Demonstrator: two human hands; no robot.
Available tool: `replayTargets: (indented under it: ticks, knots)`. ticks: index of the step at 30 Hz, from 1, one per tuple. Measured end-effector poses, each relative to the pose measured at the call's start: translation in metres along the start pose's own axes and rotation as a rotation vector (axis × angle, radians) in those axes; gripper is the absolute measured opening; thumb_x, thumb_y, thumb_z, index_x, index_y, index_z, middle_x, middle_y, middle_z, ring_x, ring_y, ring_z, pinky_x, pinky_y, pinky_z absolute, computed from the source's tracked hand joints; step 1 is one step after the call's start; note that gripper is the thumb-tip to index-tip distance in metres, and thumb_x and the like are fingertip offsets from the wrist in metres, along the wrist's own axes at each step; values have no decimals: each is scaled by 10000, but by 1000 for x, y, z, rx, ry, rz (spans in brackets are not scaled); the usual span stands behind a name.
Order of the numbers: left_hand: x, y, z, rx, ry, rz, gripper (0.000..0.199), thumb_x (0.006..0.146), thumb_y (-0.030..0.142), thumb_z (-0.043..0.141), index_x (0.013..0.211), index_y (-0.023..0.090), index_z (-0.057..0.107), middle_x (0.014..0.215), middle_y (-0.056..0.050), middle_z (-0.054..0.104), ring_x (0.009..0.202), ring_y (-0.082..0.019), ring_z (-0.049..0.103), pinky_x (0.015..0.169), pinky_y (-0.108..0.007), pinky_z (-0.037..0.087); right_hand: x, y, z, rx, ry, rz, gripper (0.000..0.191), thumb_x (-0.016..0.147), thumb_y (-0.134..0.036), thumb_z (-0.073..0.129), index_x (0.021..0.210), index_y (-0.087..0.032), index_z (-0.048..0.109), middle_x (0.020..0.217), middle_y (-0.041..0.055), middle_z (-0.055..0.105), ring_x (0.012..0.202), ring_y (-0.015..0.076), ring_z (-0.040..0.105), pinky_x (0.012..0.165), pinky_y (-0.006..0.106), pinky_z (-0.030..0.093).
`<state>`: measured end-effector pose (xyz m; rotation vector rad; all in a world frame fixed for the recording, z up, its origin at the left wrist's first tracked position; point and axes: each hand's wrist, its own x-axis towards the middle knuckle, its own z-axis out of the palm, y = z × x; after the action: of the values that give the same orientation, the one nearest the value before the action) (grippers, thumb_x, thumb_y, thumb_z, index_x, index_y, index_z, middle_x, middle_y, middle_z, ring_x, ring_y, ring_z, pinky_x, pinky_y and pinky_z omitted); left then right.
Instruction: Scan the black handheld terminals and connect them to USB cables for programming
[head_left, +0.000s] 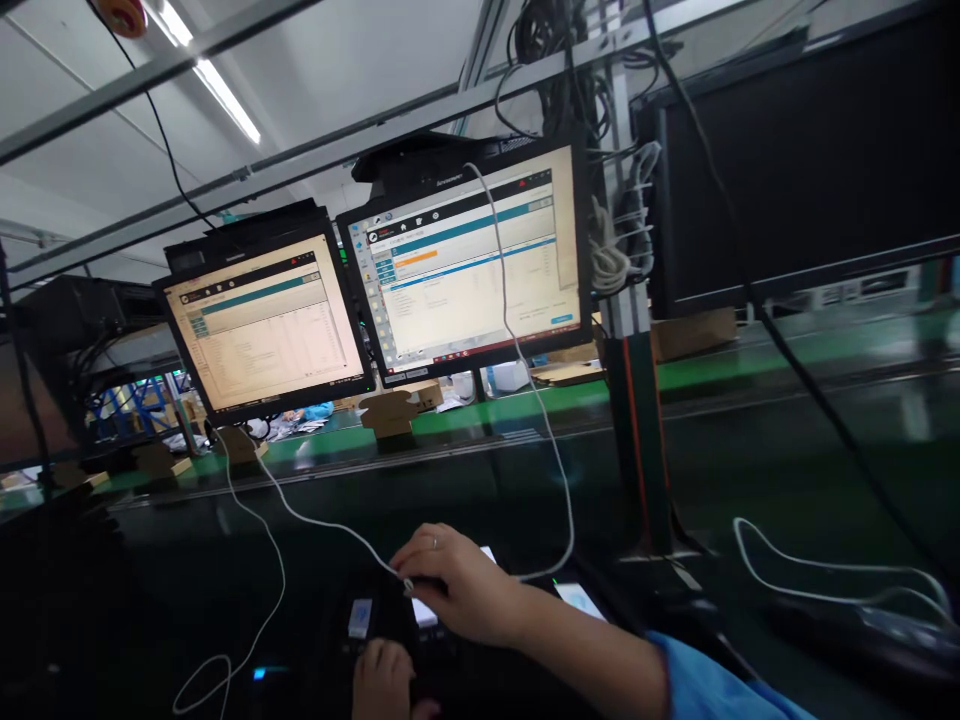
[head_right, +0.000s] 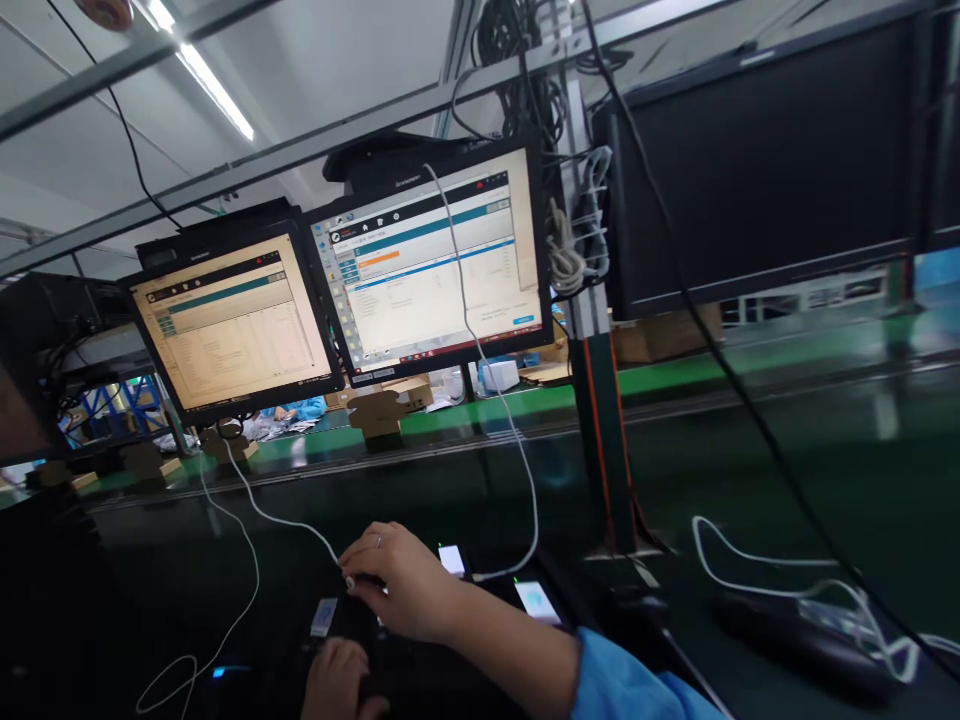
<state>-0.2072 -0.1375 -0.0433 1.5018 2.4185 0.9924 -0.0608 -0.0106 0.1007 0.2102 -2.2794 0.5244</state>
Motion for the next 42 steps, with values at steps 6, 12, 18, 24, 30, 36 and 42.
replayTargets:
  ticks: [6, 12, 18, 24, 30, 36, 42]
  knots:
    - [81, 15, 4, 293, -119, 88, 201, 743, 299, 656, 919, 204, 650, 1078, -111, 660, 1113, -334, 510, 965, -487, 350, -3, 7, -13, -103, 40, 24, 197, 772, -61, 664, 894, -213, 697, 992, 20, 737, 941, 203, 611, 821, 374, 455]
    - [126, -12, 20, 363, -251, 68, 210, 801, 358, 639, 928, 190, 627, 1102, -78, 634, 1146, -278, 480, 984, -475, 337, -6, 25, -32, -22, 178, 70, 148, 833, -126, 617, 934, -195, 699, 949, 51, 734, 930, 211, 597, 819, 376, 514]
    - [109, -18, 18, 344, -319, 117, 257, 889, 420, 504, 853, 196, 625, 1065, -43, 638, 1148, -259, 463, 962, -494, 327, -9, 31, -35, -26, 213, 119, 174, 840, -139, 600, 966, -198, 704, 929, 54, 728, 938, 210, 609, 796, 371, 550]
    - [81, -15, 14, 268, -310, 162, 229, 878, 390, 515, 790, 218, 638, 1072, -22, 672, 1129, -256, 461, 968, -489, 320, -17, 35, -12, 46, 209, 167, 168, 844, -152, 602, 964, -207, 706, 954, 59, 727, 961, 219, 624, 800, 382, 559]
    - [25, -22, -33, 163, -98, 60, 324, 921, 257, 380, 1135, 182, 612, 1288, -83, 593, 1246, -200, 443, 1103, -414, 293, -34, 28, 23, 162, 270, 147, 166, 866, -151, 595, 980, -218, 695, 966, 51, 727, 916, 195, 658, 793, 358, 571]
    - [-71, -53, -102, 122, 52, -241, 375, 929, 367, 356, 1127, 163, 601, 1156, -116, 649, 1073, -212, 597, 978, -405, 456, -47, 18, 59, 384, 317, 172, 189, 874, -143, 589, 1001, -241, 688, 1005, 43, 721, 949, 182, 670, 821, 344, 581]
    - [-106, -64, -99, 201, 192, -458, 474, 866, 397, 474, 1213, 82, 547, 1262, -191, 561, 1245, -305, 480, 1089, -449, 336, -54, 18, 90, 504, 275, 218, 201, 877, -157, 576, 1017, -239, 695, 965, 41, 727, 899, 178, 688, 788, 322, 592]
